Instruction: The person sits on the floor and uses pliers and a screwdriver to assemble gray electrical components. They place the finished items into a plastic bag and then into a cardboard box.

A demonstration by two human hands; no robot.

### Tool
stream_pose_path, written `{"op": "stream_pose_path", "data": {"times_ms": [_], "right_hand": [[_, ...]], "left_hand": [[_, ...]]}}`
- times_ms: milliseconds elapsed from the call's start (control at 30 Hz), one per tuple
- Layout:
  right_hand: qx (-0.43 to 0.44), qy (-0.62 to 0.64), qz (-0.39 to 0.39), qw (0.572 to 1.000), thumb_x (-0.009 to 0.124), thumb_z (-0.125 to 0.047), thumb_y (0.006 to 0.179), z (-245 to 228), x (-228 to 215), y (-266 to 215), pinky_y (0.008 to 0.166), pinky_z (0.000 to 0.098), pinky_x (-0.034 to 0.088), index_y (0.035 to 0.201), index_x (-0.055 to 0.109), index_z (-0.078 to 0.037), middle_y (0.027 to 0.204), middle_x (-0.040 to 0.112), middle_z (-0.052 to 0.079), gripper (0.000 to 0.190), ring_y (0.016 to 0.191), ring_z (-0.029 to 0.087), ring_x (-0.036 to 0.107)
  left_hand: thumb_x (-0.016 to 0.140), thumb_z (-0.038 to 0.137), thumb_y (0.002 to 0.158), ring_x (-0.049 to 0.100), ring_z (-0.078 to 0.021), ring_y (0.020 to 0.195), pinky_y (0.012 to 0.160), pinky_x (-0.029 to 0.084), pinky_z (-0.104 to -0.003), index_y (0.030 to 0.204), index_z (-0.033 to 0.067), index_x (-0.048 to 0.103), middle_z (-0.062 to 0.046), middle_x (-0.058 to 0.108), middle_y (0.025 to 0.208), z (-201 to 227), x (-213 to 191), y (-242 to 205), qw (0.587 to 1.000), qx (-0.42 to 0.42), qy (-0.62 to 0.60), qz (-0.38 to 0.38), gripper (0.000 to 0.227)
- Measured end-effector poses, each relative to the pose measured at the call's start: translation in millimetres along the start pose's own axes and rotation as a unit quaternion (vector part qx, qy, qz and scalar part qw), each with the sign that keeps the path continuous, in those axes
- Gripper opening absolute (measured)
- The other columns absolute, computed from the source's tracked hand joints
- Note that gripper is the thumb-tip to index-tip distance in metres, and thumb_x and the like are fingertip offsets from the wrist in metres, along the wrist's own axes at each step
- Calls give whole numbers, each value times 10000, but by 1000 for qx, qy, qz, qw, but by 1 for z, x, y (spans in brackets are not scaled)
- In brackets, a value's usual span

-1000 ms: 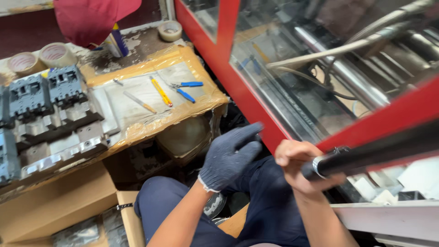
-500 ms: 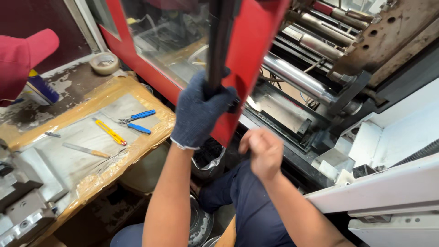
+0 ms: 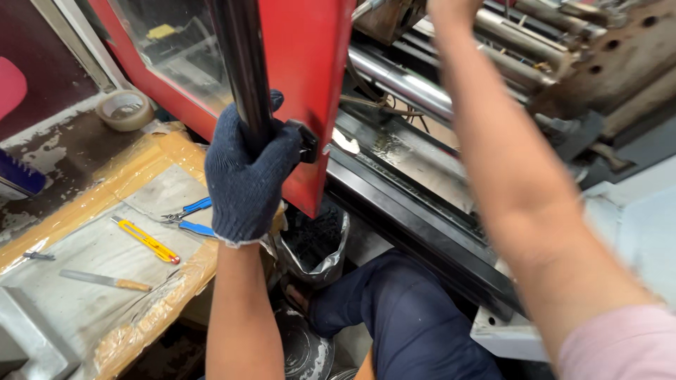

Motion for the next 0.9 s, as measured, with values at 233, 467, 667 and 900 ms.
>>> {"op": "stream_pose_path", "data": {"times_ms": [233, 467, 667, 900], "right_hand": [[70, -142, -39, 987, 605, -187, 1028, 85, -9, -2, 892, 410, 537, 1036, 586, -24, 1012, 635, 117, 165, 947, 197, 599], [93, -171, -56, 979, 589, -232, 1036, 133, 13, 10, 880, 406, 521, 1011, 585, -41, 999, 619, 95, 192, 936, 194, 594], [132, -167, -54, 976, 575, -270, 1044, 97, 10, -12, 870, 402, 507, 990, 585, -56, 988, 606, 76, 221, 926, 191, 589], [209, -97, 21, 973, 558, -315, 1052, 31, -14, 15, 857, 397, 491, 965, 585, -74, 976, 590, 55, 257, 915, 187, 585]], "left_hand": [[781, 14, 884, 725, -104, 921, 868, 597, -268, 1334, 24, 628, -30, 718, 1017, -1, -5, -3, 993, 51, 111, 0, 475], [802, -3, 857, 701, -102, 904, 873, 584, -261, 1321, 42, 644, -39, 703, 989, -9, -3, -8, 994, 33, 100, -1, 492], [772, 0, 874, 696, -98, 881, 842, 593, -261, 1318, 39, 649, -25, 698, 960, -5, -1, -8, 994, 43, 100, 7, 462], [758, 39, 882, 646, -76, 728, 676, 556, -235, 1199, -3, 670, -11, 657, 826, -2, 8, -6, 1000, -10, -6, 12, 332]]}}
Point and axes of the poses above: each hand's wrist, its own y-axis towards the middle knuckle, its own x-axis out of the palm, z = x × y, the point moved 7 cm from there along y, towards the middle knuckle
